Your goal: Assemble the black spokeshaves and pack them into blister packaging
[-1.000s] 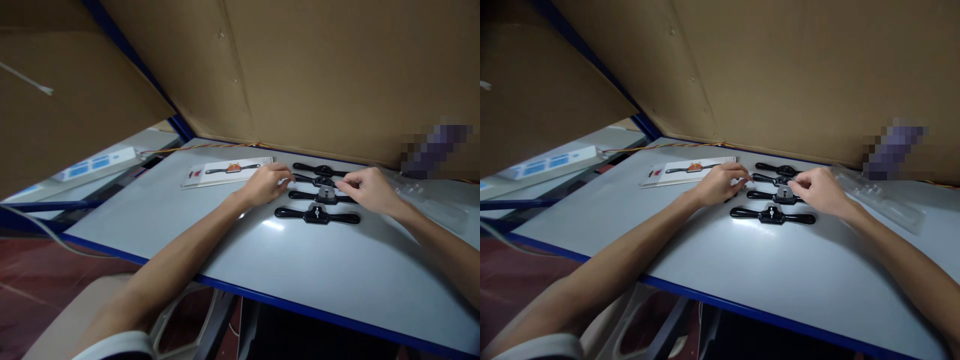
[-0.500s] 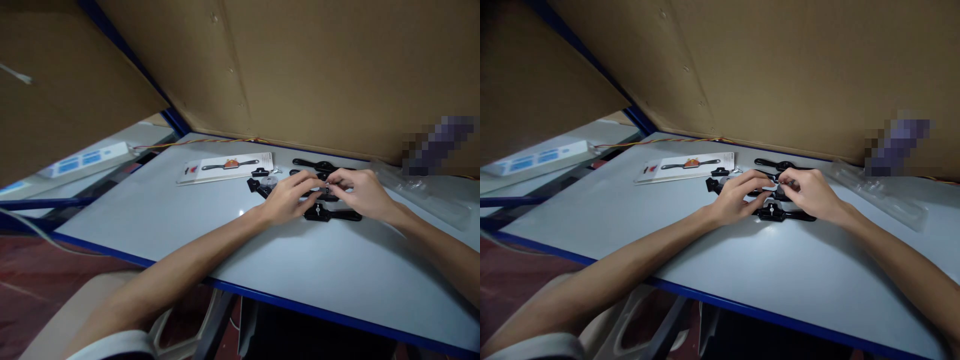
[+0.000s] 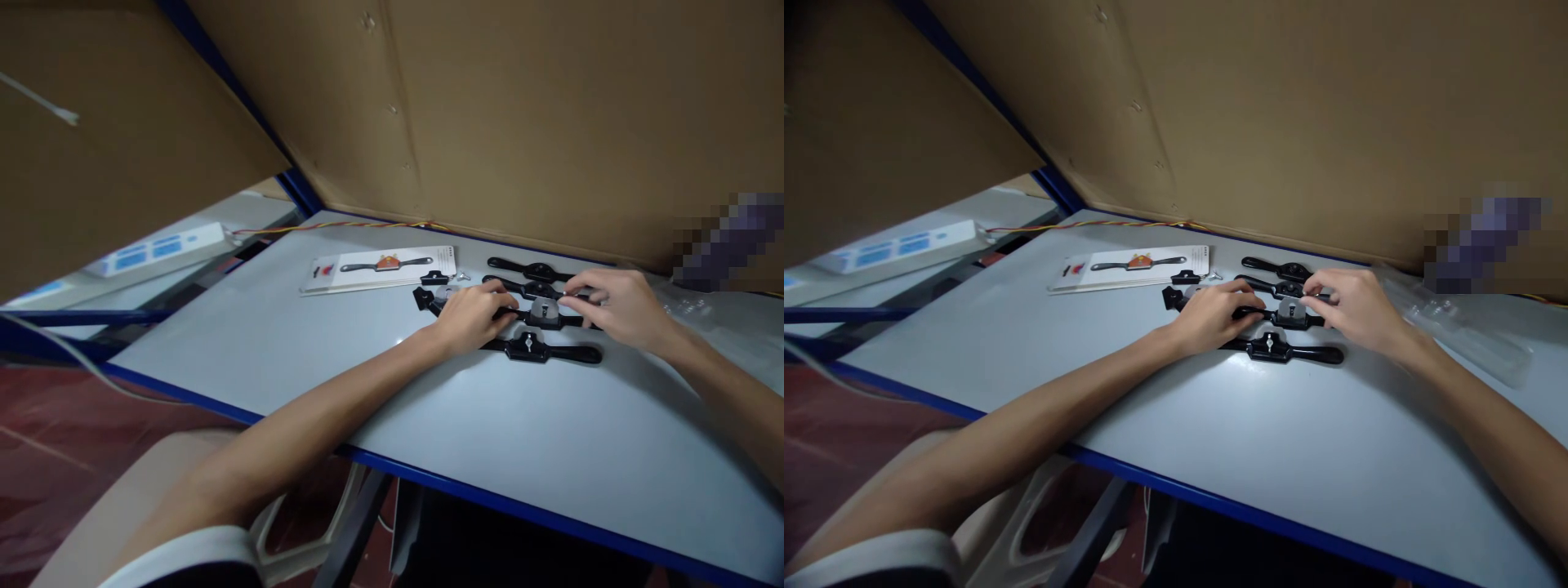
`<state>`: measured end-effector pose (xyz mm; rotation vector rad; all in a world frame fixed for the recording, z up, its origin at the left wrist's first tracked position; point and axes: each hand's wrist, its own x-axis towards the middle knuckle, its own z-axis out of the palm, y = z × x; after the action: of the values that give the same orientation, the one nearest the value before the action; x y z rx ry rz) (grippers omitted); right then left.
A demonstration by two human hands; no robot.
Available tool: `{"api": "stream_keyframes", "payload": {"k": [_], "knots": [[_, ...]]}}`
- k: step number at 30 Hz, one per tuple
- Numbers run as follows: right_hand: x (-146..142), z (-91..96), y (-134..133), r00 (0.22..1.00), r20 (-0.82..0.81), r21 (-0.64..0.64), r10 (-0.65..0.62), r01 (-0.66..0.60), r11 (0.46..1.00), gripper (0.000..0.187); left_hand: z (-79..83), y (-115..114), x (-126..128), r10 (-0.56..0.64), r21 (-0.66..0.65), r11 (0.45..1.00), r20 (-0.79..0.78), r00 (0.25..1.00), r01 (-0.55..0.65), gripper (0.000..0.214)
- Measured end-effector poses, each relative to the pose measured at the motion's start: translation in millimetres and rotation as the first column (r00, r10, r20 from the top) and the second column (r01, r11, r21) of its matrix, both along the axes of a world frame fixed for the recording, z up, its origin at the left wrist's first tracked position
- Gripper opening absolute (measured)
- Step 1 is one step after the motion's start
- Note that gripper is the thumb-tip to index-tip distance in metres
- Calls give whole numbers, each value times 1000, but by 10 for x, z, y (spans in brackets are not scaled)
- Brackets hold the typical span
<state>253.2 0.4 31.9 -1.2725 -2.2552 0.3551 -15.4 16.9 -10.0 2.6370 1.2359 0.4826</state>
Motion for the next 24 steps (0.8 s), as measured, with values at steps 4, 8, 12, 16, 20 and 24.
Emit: {"api": "stream_keyframes", "payload": {"k": [4,8,12,16,20,24], "knots": [[-68,-76,-16,996,42,18,72,-73,997,22,-54,4,0,-62,-46,997,60,996,64,33],[-110,-143,-4,995,38,-25,94,-93,995,18,-61,12,-3,-68,-43,996,79,995,72,34],[-117,-148,-3,994,51,-72,99,-95,993,17,-51,16,4,-63,-52,996,92,994,68,33],[-101,-148,-3,993,69,-64,98,-94,994,18,-65,26,-4,-74,-44,996,93,993,78,34],[-90,-163,-9,989,98,-44,108,-104,994,20,-78,34,-12,-84,-36,995,101,991,88,35],[-90,-158,-27,988,119,-66,97,-89,994,20,-67,27,-3,-75,-66,995,83,994,81,35]]}}
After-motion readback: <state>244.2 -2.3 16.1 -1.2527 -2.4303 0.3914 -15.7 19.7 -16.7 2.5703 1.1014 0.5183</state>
